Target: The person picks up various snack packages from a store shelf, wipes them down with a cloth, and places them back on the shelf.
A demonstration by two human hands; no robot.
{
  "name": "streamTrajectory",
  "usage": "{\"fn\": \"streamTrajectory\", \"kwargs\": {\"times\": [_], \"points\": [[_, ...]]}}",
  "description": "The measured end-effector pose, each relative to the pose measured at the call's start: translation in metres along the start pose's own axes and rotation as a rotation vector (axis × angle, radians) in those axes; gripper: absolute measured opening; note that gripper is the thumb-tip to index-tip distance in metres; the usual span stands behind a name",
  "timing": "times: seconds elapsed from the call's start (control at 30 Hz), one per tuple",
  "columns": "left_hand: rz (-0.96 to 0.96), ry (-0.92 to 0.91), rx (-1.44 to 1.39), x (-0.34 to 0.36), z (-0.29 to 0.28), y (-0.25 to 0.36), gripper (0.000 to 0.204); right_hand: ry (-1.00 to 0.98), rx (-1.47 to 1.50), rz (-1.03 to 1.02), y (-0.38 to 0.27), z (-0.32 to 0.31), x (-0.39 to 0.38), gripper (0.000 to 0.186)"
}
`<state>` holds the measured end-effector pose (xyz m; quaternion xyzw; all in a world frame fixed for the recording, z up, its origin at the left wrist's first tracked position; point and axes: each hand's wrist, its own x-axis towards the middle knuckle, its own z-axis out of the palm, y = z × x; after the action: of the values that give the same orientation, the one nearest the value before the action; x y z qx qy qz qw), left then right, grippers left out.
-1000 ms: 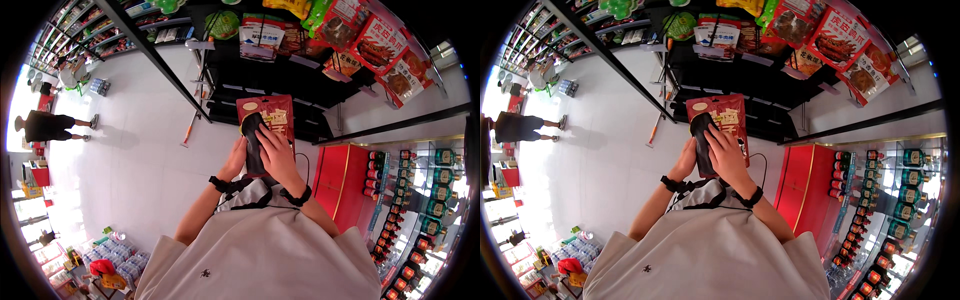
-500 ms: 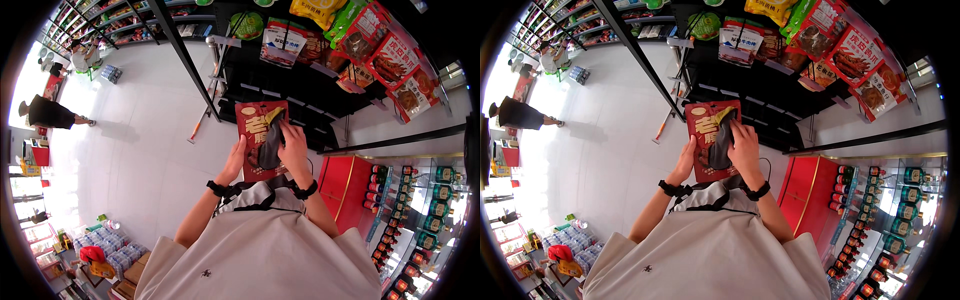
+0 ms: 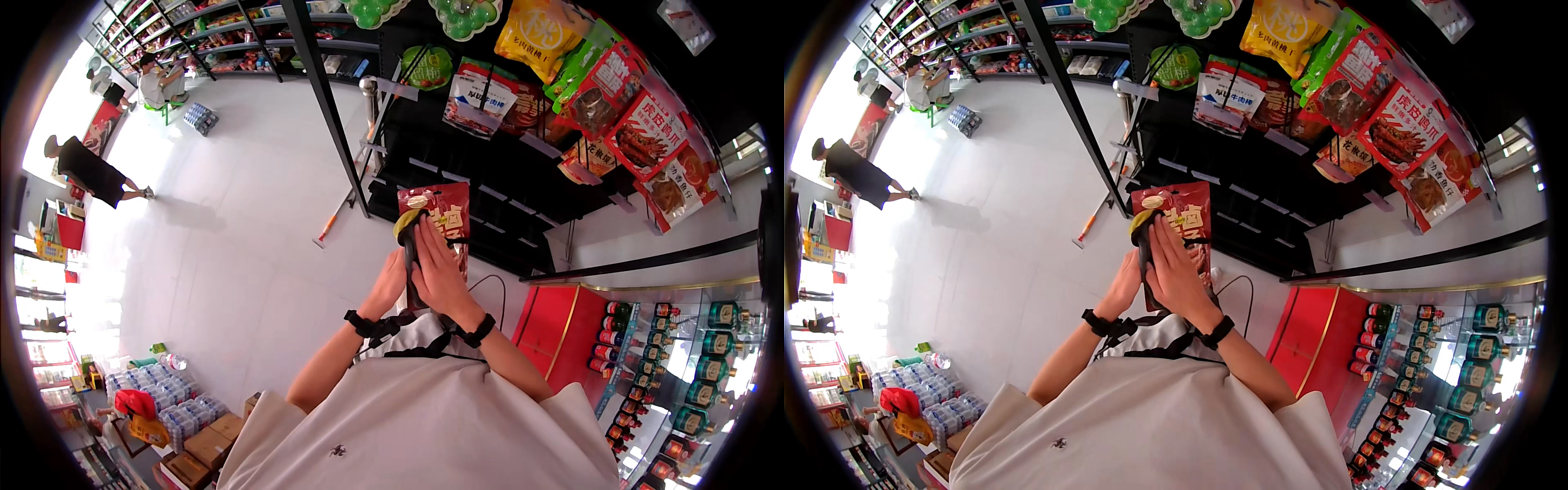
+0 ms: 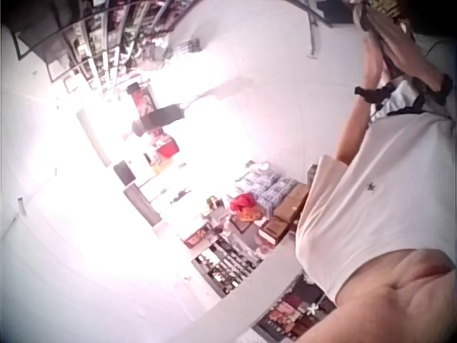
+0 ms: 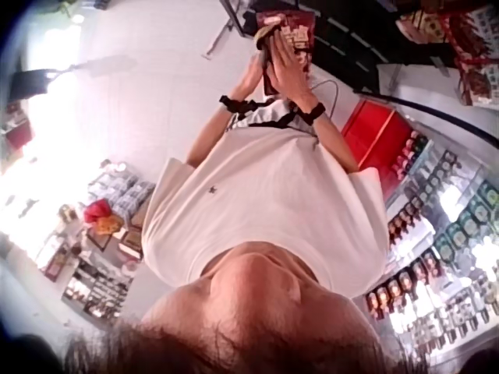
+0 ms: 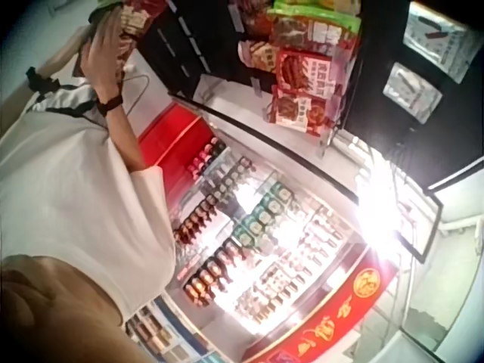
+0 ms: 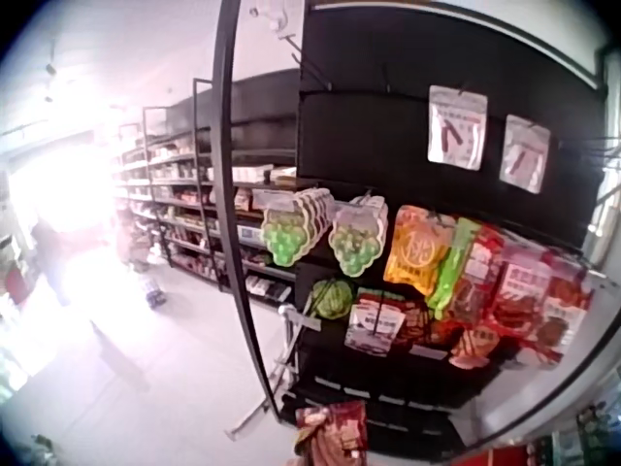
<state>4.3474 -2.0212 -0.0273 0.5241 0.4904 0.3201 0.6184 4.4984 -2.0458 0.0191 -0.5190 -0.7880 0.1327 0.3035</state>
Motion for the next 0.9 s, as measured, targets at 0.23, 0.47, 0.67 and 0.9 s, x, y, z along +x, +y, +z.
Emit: {"fn": "streamTrajectory", "kwargs": {"times": [0.23,0.47,0.67,0.9], "points": [[-0.08,-0.059,-0.047,0.0,-0.012,0.002,0.063,0.228,-0.079,0.154,0.026,0.007,0.017,0.066],[-0.031,0.005,-0.144,-0.018,-0.012,0.029,0.065,0.223,0.105,0.188,0.072,-0.001,0.005,0.058],[0.245,0.004,0.131,0.006,0.013,-0.004,0.045,0.225,0.253,0.149,0.032,0.039,-0.018,0.071],[0.18,0.095,0.049,-0.02,0.016,0.034,0.051,0.258,0.155,0.053,0.08,0.049,-0.002,0.066]]}}
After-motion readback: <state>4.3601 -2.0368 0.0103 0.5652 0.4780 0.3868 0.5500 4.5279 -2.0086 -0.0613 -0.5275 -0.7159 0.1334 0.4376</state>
